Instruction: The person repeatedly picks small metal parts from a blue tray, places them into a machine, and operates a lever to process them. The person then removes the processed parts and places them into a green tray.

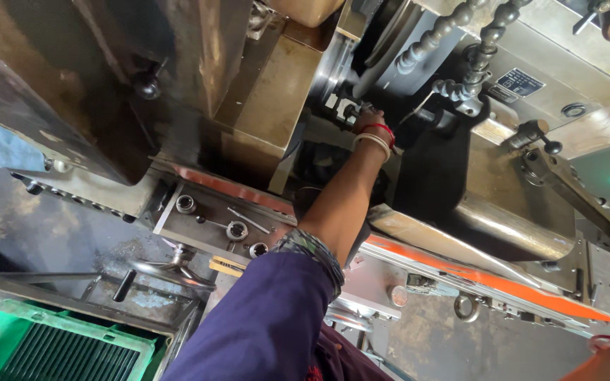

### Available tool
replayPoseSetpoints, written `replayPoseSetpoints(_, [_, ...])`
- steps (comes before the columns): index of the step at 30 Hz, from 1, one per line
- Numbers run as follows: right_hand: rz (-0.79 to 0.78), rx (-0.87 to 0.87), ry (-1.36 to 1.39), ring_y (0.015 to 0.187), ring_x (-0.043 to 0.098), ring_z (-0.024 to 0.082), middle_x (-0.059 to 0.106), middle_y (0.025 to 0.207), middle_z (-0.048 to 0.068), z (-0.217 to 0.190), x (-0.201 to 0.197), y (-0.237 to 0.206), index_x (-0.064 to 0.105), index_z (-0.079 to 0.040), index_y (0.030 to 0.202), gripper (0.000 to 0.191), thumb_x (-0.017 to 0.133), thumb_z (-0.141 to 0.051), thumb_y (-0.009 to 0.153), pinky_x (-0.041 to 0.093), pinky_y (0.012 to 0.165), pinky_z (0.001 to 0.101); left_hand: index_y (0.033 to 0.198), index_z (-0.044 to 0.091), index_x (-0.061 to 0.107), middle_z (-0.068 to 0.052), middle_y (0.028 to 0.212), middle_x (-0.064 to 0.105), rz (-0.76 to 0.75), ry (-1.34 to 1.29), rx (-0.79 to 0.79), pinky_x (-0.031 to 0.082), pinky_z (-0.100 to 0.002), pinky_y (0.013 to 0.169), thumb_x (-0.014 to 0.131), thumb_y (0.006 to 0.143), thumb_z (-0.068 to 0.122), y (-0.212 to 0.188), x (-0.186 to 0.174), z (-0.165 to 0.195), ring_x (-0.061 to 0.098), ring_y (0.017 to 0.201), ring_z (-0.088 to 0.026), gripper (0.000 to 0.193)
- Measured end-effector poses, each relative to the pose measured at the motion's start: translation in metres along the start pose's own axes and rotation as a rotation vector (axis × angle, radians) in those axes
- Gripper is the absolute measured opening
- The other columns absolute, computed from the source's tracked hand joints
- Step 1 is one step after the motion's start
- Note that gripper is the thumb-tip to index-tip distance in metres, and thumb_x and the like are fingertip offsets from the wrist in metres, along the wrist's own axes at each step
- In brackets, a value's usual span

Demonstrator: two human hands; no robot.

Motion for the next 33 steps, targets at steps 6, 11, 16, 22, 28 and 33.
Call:
replayPoseSetpoints(6, [0.004,0.002,-0.014,0.056,0.065,0.029,0.063,0.060,0.015,-0.002,-0.009,-0.002,0.073,-0.002,0.083,0.052,0.043,-0.031,0.114,0.048,0.051,0.0397,0.109,0.002,0.067,-0.009,0.102,0.071,-0.108,-0.316,0.261,0.055,-0.038,0.075,0.074,0.098,0.018,0.005,0.012,0.033,0.068,0.089,-0.025,0.021])
replayPoseSetpoints(11, [0.004,0.006,-0.013,0.056,0.064,0.030,0.062,0.060,0.015,-0.002,-0.005,-0.004,0.072,-0.001,0.083,0.051,0.043,-0.029,0.114,0.048,0.053,0.0400,0.119,0.013,0.066,-0.003,0.110,0.068,-0.211,-0.612,-0.004,0.058,-0.047,0.088,0.069,0.097,0.017,0.016,0.028,0.013,0.066,0.102,-0.023,0.022])
replayPoseSetpoints(16, [0.020,0.001,-0.010,0.056,0.063,0.030,0.061,0.060,0.015,-0.001,0.000,-0.005,0.071,0.000,0.083,0.049,0.044,-0.028,0.114,0.048,0.054,0.0403,0.122,0.013,0.063,-0.006,0.118,0.064,-0.278,-0.703,-0.013,0.056,-0.053,0.090,0.067,0.096,0.016,0.019,0.037,0.015,0.064,0.111,-0.027,0.026])
replayPoseSetpoints(22, [0.097,0.038,-0.135,0.056,0.062,0.030,0.059,0.060,0.015,-0.002,-0.019,-0.052,0.070,0.001,0.084,0.048,0.045,-0.026,0.114,0.048,0.056,0.0407,0.127,0.015,0.061,-0.005,0.122,0.061,-0.246,-0.691,0.034,0.054,-0.056,0.097,0.065,0.098,0.020,0.017,0.039,0.017,0.058,0.118,-0.026,0.030])
replayPoseSetpoints(28, [0.387,-0.211,-0.095,0.075,0.070,0.040,0.068,0.086,0.028,-0.071,-0.109,-0.069,0.068,0.013,0.109,0.035,0.061,-0.021,0.100,0.055,0.063,0.0432,0.127,0.016,0.059,-0.004,0.125,0.058,-0.185,-0.622,0.021,0.052,-0.053,0.097,0.063,0.099,0.021,0.003,0.034,0.019,0.056,0.118,-0.025,0.029])
replayPoseSetpoints(33, [0.569,-0.293,-0.019,0.084,0.069,0.041,0.069,0.099,0.028,-0.121,-0.182,-0.107,0.061,0.013,0.124,0.044,0.068,-0.016,0.092,0.055,0.067,0.0440,0.126,0.008,0.059,-0.010,0.119,0.064,-0.241,-0.486,0.054,0.052,-0.048,0.085,0.062,0.101,0.025,0.007,0.032,0.017,0.061,0.110,-0.028,0.030])
Point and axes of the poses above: each hand's wrist, its own y-axis towards the middle knuckle, its own x-axis out of the palm, z = x × y, the point moved 10 cm from there along y, towards the middle knuckle
